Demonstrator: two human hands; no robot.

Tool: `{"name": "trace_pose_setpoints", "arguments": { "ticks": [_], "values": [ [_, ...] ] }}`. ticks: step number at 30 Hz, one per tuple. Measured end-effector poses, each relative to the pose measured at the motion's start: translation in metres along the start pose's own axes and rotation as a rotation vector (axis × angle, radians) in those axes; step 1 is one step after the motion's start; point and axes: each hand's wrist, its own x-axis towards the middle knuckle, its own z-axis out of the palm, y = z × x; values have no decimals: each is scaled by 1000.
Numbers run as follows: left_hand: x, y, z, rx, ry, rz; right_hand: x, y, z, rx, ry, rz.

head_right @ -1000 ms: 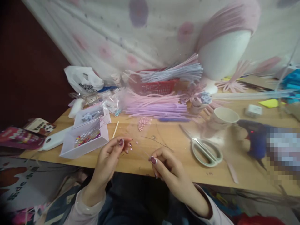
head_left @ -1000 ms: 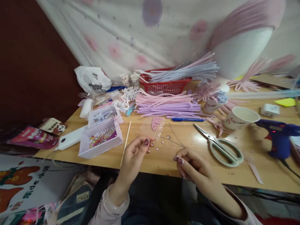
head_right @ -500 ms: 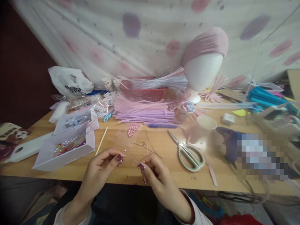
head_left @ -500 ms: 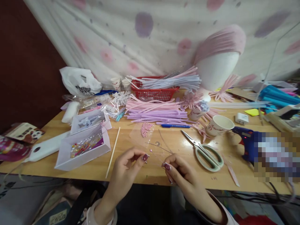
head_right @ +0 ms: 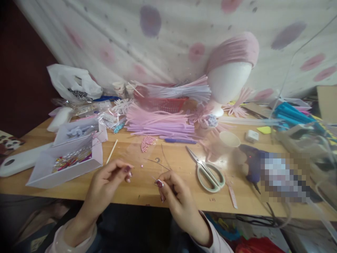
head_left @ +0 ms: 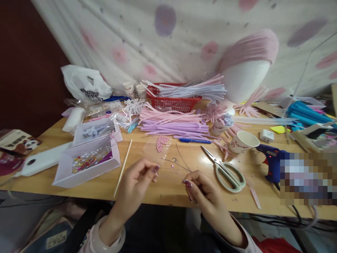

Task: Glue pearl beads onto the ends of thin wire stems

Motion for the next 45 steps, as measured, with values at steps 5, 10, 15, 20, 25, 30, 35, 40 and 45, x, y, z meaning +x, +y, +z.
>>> {"name": "trace_pose_setpoints", "arguments": {
  "ticks": [5,10,15,20,25,30,35,40,45],
  "values": [
    [11,4,-11,-217,127,-106,0,-2,-1,47,82,-20],
    [15,2,14,-753,-93,-543,3,-5,4,238,-17,124],
    [17,4,29,-786,-151,-505,2,-6,4,286,-35,202],
    [18,8,25,-361,-125,-186,1,-5,3,265,-45,215],
    [16,10,21,-134,-101,-98,1,-5,3,235,-60,204],
    [16,10,24,-128,-105,-157,0,-3,3,195,-55,189],
    [17,5,24,-222,-79,-228,1,-1,2,173,-48,176],
    [18,3,23,-470,-49,-311,2,-6,3,162,-26,184],
    [19,7,22,-709,-84,-400,-2,-5,4,218,37,112]
  ]
}}
